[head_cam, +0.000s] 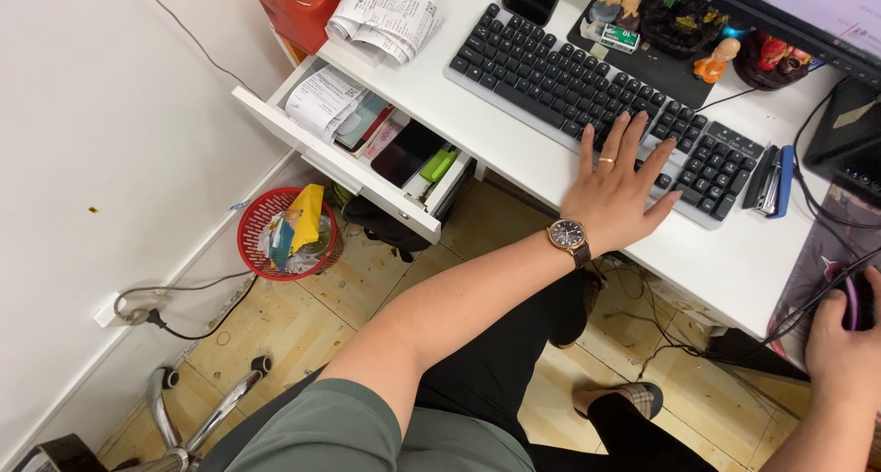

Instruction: Repairing an electronic component using a screwdriver and then using a computer keyboard and mouse

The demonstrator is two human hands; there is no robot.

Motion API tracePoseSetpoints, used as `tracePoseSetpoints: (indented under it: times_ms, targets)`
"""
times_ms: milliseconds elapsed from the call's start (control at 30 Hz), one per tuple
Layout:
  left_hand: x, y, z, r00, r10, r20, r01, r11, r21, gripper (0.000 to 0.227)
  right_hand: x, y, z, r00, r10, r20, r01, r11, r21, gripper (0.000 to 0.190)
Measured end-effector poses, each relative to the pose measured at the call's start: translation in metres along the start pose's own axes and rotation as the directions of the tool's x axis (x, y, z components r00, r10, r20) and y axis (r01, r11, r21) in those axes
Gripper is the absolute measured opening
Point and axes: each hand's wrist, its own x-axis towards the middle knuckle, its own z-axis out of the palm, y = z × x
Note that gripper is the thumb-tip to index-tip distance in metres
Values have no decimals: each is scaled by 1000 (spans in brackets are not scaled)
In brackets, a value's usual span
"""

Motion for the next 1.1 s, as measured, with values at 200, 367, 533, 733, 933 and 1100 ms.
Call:
tracePoseSetpoints:
  times_ms: [200, 367, 533, 733, 933, 1100]
  targets:
    - [1, -1, 0, 999, 17, -32, -19, 998, -61, 71, 2, -21, -10, 998, 40, -48, -50, 975, -218, 50]
    - [0, -2, 1, 999, 26, -48, -30, 995, -99, 70, 4, -28, -11, 995, 1, -96, -23, 974, -227, 47]
    - [1, -2, 2, 999, 27, -41, -32, 993, -112, 69, 5, -32, -12, 998, 43, -34, -47, 989, -141, 47]
    - [-1, -3, 1, 997, 30, -74, -39, 991, -128, 66, 6, -36, -14, 999, 33, -28, -37, 986, -163, 47]
    - [0, -3, 1, 998, 36, -52, -43, 990, -136, 66, 5, -15, -6, 992, 119, 40, -117, 992, -43, 49]
    - [-2, -3, 1, 998, 39, -47, -45, 990, -137, 65, -1, 16, 9, 986, 168, -3, -168, 985, -47, 49]
